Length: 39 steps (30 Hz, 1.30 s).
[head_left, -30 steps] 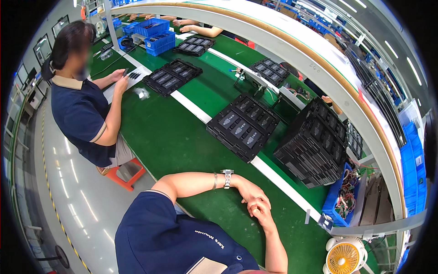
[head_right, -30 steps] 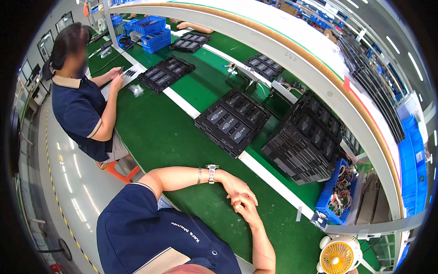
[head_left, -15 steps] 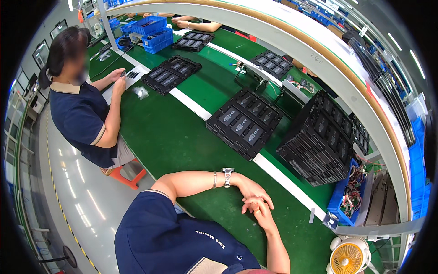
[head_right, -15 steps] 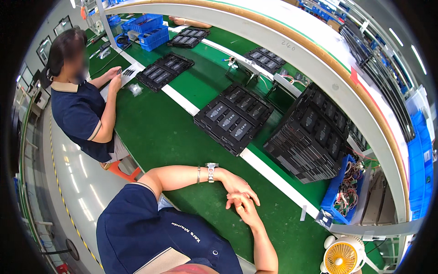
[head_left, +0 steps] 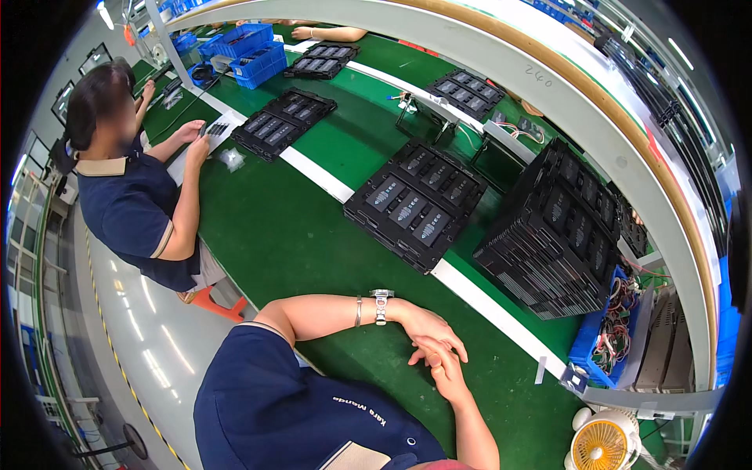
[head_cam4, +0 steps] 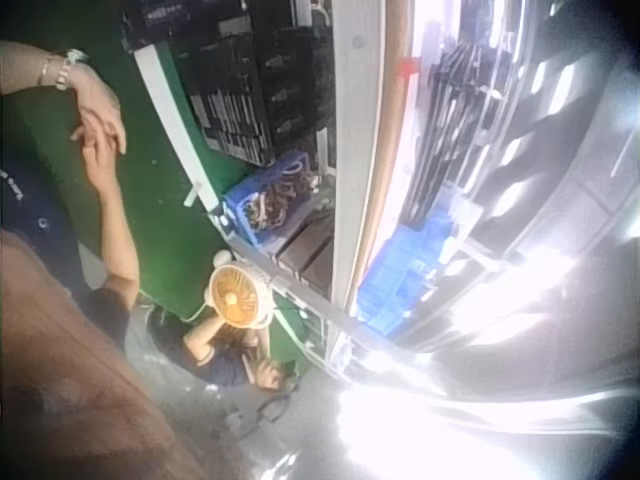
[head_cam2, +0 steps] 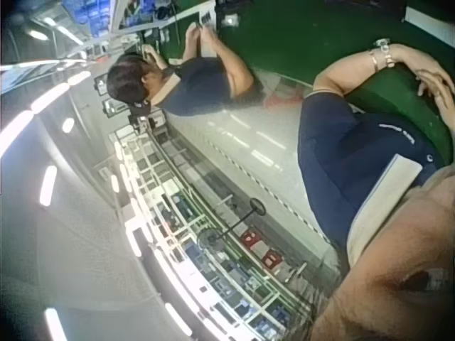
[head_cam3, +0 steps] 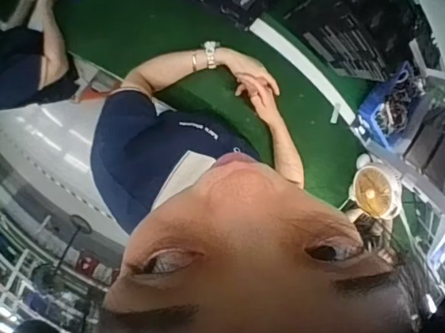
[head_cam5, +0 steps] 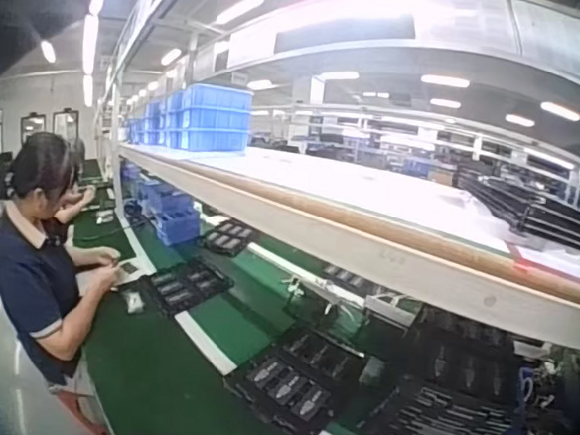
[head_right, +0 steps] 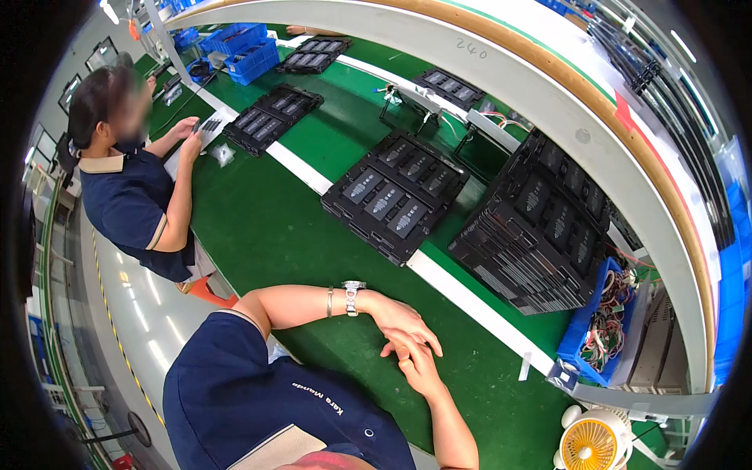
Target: The person is seen handling and assembling small electronic components at a workbench in a factory setting.
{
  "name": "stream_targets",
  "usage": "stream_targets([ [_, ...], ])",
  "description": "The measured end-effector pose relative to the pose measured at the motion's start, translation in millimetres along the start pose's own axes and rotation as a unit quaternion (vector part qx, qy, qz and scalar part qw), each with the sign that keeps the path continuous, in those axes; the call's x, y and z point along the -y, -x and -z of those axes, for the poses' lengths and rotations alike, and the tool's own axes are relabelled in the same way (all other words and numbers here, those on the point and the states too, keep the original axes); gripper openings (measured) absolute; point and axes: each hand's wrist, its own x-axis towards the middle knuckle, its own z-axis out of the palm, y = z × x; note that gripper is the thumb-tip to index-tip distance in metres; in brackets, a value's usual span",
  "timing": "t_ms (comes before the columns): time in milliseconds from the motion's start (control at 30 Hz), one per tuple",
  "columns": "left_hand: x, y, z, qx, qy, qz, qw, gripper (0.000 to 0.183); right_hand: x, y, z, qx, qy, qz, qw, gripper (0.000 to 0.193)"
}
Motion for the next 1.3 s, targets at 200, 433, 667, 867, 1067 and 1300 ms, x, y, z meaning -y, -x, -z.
stream_targets([
  [200, -13.3, 5.1, 2.0, -0.010, -0.004, 0.003, 1.000, 0.057, -2.7, 2.7, 1.6, 0.008, -0.015, -0.018, 1.000, 0.082],
  [433, -23.9, 6.7, 3.6, 0.001, 0.003, 0.031, 1.000, 0.052, -4.2, 5.4, 1.9, 0.004, -0.029, -0.025, 0.999, 0.080],
  [667, -22.8, 8.0, 3.9, 0.002, -0.008, 0.022, 1.000, 0.050, -0.1, 3.1, -0.1, -0.013, -0.037, -0.013, 0.999, 0.077],
  [867, -18.3, 4.7, 1.8, 0.005, 0.002, 0.034, 0.999, 0.048, -0.9, 4.4, -0.4, -0.019, -0.039, -0.004, 0.999, 0.076],
  [1067, -8.0, 3.8, -0.3, -0.010, 0.036, 0.001, 0.999, 0.052, -0.4, 3.2, 3.1, -0.007, -0.046, 0.009, 0.999, 0.075],
  [1300, -12.4, 4.3, 3.6, 0.001, 0.039, 0.015, 0.999, 0.047, -10.7, 5.6, 1.5, -0.014, -0.067, 0.007, 0.998, 0.071],
])
